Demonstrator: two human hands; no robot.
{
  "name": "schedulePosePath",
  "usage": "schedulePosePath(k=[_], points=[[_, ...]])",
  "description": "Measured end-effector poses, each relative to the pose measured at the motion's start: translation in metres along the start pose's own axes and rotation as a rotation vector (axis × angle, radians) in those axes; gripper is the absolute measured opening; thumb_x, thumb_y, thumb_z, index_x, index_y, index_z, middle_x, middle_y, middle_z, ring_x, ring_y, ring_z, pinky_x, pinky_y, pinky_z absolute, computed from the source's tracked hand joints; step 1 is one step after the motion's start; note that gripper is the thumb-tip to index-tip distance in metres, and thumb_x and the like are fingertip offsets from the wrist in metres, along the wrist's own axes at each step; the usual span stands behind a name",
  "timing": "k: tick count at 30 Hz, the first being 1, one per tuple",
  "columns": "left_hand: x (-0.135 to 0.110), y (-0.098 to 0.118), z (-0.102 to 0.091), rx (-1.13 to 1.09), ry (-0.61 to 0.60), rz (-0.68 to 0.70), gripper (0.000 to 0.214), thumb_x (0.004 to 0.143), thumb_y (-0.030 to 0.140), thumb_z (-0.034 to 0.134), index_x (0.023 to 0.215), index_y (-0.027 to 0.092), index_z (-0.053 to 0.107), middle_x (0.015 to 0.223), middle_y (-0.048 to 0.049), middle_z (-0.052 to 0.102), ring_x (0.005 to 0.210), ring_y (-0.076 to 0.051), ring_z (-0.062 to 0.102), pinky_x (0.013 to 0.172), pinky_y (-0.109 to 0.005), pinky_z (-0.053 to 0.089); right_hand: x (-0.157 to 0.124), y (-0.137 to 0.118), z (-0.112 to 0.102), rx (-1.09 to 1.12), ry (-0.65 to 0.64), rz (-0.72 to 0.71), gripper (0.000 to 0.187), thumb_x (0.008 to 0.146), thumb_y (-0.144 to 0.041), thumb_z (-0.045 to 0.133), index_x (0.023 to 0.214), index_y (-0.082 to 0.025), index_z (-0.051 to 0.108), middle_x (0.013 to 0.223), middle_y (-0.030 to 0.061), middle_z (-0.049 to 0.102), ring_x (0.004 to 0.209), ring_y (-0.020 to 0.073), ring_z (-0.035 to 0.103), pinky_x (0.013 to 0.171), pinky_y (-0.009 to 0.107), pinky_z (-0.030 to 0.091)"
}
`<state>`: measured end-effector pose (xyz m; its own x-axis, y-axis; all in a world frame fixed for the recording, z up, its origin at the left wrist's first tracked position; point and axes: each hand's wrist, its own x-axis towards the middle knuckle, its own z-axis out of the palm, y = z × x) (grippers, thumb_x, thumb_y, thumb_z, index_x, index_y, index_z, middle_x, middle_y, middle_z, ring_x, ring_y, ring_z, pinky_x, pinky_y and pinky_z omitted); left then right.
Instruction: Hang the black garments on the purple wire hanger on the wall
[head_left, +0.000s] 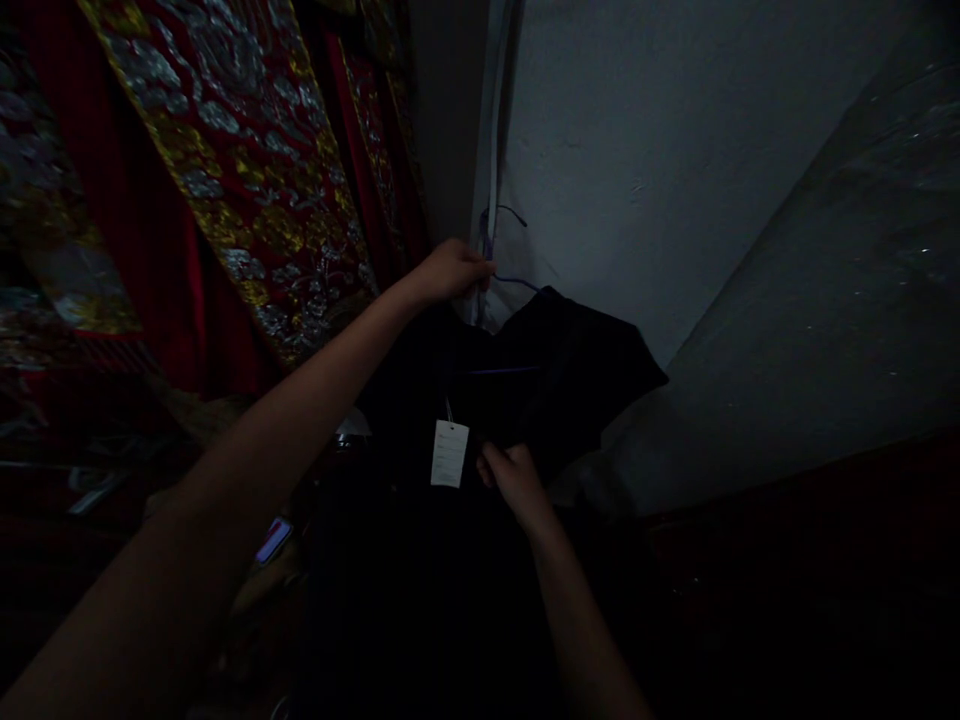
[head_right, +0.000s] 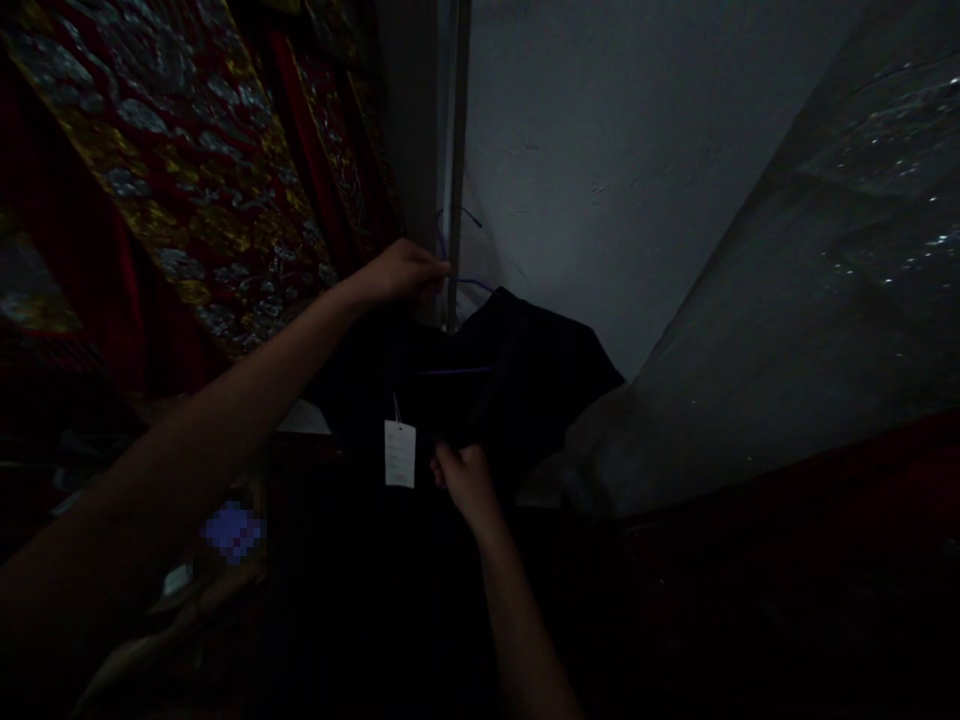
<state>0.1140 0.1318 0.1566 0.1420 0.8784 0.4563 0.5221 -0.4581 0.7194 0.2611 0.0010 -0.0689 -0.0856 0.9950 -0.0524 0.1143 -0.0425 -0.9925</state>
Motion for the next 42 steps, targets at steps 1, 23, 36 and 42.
schedulePosePath(k=[1, 23, 36, 42], points=[[-0.01, -0.011, 0.0, 0.092, 0.003, 0.078, 0.026, 0.089, 0.027, 0.06, 0.067, 0.015, 0.068, 0.063, -0.0053, 0.058, 0.07, -0.019, 0.06, 0.076, -0.034, 0.048, -0.005, 0.007, 0.004, 0.016, -0.01, 0.018, 0.047, 0.078, -0.056, 0.058, 0.048, -0.02, 0.054, 0.04, -0.001, 0.046, 0.039, 0.0109, 0.044, 0.046, 0.026, 0.033], [-0.245, -0.102, 0.122, -0.182, 0.663, -0.29, 0.031, 0.089, 0.025, 0.058, 0.119, 0.024, 0.049, 0.122, -0.0086, 0.06, 0.12, -0.024, 0.057, 0.105, -0.038, 0.043, -0.052, 0.037, 0.036, 0.041, -0.064, -0.046, 0.063, 0.083, -0.074, 0.049, 0.049, -0.021, 0.051, 0.04, -0.0008, 0.044, 0.039, 0.0105, 0.04, 0.047, 0.025, 0.032], [-0.264, -0.086, 0.122, -0.394, 0.385, -0.324, 0.032, 0.072, 0.022, 0.062, 0.103, 0.018, 0.065, 0.094, -0.0043, 0.07, 0.087, -0.021, 0.067, 0.081, -0.033, 0.055, -0.035, 0.037, 0.031, 0.174, 0.067, -0.04, 0.057, 0.08, -0.075, 0.055, 0.065, -0.02, 0.055, 0.057, -0.0019, 0.049, 0.052, 0.0125, 0.045, 0.05, 0.026, 0.036], [-0.263, -0.082, 0.114, -0.568, 0.434, -0.355, 0.031, 0.075, 0.022, 0.063, 0.106, 0.022, 0.063, 0.096, -0.0023, 0.069, 0.089, -0.019, 0.068, 0.083, -0.031, 0.055, -0.039, 0.032, 0.025, 0.152, 0.022, -0.098, 0.054, 0.083, -0.067, 0.056, 0.056, -0.021, 0.051, 0.048, -0.003, 0.041, 0.047, 0.0109, 0.038, 0.049, 0.026, 0.03]])
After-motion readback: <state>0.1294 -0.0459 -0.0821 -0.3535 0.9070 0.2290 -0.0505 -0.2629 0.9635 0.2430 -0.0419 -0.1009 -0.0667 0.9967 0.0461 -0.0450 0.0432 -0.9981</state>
